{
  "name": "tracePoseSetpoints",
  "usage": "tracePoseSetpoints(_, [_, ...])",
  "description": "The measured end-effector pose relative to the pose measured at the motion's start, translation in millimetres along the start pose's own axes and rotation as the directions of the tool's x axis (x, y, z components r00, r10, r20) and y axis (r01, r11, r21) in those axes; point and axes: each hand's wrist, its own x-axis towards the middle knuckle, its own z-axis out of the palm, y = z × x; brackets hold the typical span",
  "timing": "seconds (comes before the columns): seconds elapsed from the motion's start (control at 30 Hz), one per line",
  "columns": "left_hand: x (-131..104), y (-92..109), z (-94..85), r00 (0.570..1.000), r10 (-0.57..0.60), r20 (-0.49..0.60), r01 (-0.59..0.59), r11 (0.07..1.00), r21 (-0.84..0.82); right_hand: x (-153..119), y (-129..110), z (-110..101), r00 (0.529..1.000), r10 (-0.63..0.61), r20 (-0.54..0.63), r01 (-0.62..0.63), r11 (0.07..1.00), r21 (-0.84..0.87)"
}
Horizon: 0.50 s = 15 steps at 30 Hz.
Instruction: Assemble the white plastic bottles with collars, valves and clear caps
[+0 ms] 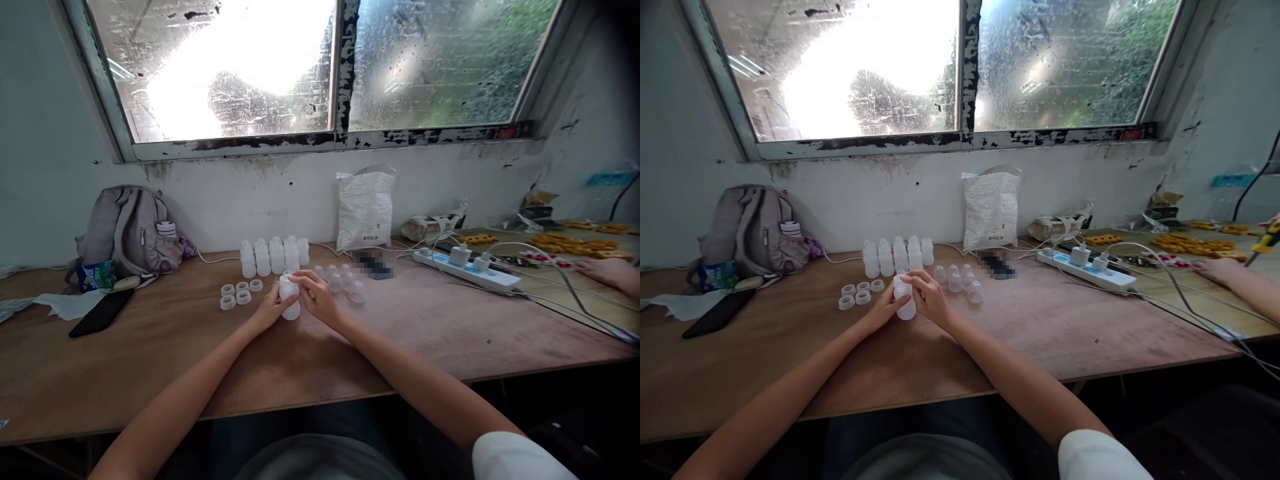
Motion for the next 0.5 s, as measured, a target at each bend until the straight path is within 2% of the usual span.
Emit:
tracePoseSetpoints(0.07, [-1, -2, -1.4, 1.000, -0.016, 0.008, 0.016, 0.999, 0.035, 1, -2, -1, 0.999, 0.044, 0.016, -0.045, 0.998, 0.032])
tracePoseSetpoints(0.2, [-3, -6, -4.4, 0.995, -0.070, 0.078, 0.050, 0.972, 0.231, 3, -7, -3, 0.992, 0.115, 0.057, -0.119, 0.989, 0.085])
tracePoseSetpoints(0.33, [-5, -7, -2.8, 0.991, -0.113, 0.066, 0.085, 0.941, 0.329, 4, -11, -1, 0.985, 0.168, -0.036, -0.163, 0.980, 0.117])
tracePoseSetpoints(0.43, [-6, -2, 0.4, 0.994, -0.099, 0.051, 0.075, 0.932, 0.354, 5, -13, 3, 0.947, 0.297, -0.123, -0.264, 0.936, 0.233])
tracePoseSetpoints(0.5, [-8, 2, 1.7, 0.995, -0.081, 0.059, 0.055, 0.931, 0.362, 6, -12, 5, 0.903, 0.408, -0.132, -0.338, 0.867, 0.366])
